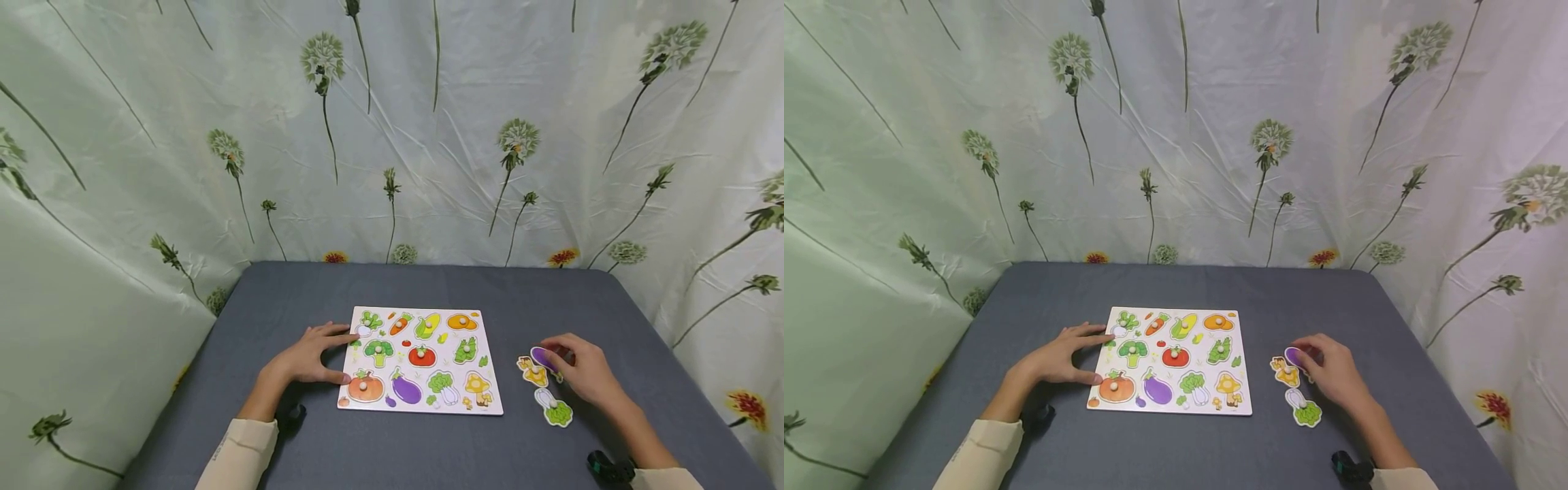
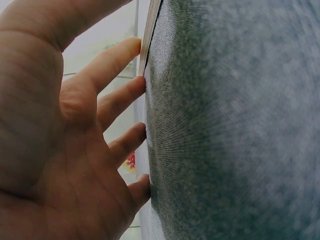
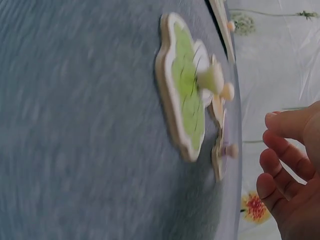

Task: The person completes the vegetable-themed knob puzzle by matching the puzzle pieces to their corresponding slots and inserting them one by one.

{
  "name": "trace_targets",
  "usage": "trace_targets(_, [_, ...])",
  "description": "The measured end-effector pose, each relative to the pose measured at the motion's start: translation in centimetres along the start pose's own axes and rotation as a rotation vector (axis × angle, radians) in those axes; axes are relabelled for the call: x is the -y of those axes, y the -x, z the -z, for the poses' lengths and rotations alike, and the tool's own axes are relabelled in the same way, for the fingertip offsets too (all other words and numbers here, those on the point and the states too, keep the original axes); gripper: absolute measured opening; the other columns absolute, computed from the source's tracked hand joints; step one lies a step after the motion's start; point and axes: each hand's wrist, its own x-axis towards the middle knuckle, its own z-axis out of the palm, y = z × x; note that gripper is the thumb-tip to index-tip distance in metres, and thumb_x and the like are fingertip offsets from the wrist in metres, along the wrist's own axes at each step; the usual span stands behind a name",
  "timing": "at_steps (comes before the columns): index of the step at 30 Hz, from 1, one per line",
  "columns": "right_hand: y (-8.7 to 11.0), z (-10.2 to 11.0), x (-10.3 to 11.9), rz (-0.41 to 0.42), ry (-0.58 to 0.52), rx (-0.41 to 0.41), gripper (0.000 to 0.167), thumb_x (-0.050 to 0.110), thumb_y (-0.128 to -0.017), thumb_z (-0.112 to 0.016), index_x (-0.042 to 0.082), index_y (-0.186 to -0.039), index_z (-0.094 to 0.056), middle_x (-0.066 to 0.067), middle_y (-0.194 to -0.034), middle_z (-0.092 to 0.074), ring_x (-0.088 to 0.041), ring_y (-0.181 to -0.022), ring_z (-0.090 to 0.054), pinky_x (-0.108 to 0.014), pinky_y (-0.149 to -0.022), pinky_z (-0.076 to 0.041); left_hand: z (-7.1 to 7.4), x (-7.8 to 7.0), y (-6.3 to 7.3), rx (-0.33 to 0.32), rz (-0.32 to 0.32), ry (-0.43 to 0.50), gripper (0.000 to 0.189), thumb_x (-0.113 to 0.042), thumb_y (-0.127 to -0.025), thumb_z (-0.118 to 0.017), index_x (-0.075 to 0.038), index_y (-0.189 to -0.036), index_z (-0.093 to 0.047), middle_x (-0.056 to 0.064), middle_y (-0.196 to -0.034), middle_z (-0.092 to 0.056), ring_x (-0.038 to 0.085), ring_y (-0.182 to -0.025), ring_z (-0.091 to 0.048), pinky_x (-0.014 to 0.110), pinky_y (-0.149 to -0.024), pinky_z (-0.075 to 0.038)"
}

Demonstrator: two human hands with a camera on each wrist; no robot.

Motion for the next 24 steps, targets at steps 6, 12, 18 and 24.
trace_targets(6, [0.4, 0.5, -1.2, -0.012, 0.018, 0.041, 0.015, 0.006, -0.091, -0.077, 0.009, -0.105, -0.077, 0.001, -0.093, -0.068, 0.002, -0.069, -0.047, -0.023, -0.057, -0.041, 0.0, 0.0, 0.0, 0.001, 0.012, -0.002, 0.088, -0.059, -0.077, -0.081, -0.027, -0.154, -0.051, 0.011, -0.165, -0.037, 0.047, -0.157, -0.019, 0.073, -0.122, -0.008])
trace_targets(12, [0.6, 0.7, -1.9, -0.02, 0.041, 0.117, 0.015, 0.006, -0.091, -0.075, 0.011, -0.105, -0.078, -0.002, -0.101, -0.071, 0.003, -0.072, -0.048, -0.023, -0.06, -0.042, -0.2, 0.2, 0.0, -0.005, 0.006, -0.004, 0.088, -0.061, -0.077, -0.081, -0.029, -0.154, -0.051, 0.011, -0.165, -0.037, 0.047, -0.157, -0.019, 0.073, -0.122, -0.008])
trace_targets(18, [0.8, 0.8, -2.3, 0.0, 0.039, 0.148, 0.017, 0.005, -0.091, -0.076, 0.015, -0.104, -0.079, 0.001, -0.101, -0.071, 0.004, -0.076, -0.049, -0.023, -0.062, -0.041, -0.1, 0.1, 0.0, -0.005, 0.0, -0.001, 0.088, -0.06, -0.077, -0.081, -0.028, -0.154, -0.051, 0.011, -0.165, -0.037, 0.047, -0.156, -0.019, 0.073, -0.122, -0.009])
trace_targets(24, [0.8, 0.7, -2.6, -0.007, 0.032, 0.164, 0.02, 0.004, -0.092, -0.074, 0.011, -0.11, -0.077, 0.001, -0.1, -0.071, 0.004, -0.077, -0.049, -0.023, -0.064, -0.043, 0.0, -0.1, -0.1, -0.003, 0.003, -0.001, 0.088, -0.059, -0.077, -0.081, -0.027, -0.153, -0.051, 0.011, -0.165, -0.038, 0.047, -0.156, -0.02, 0.074, -0.122, -0.009])
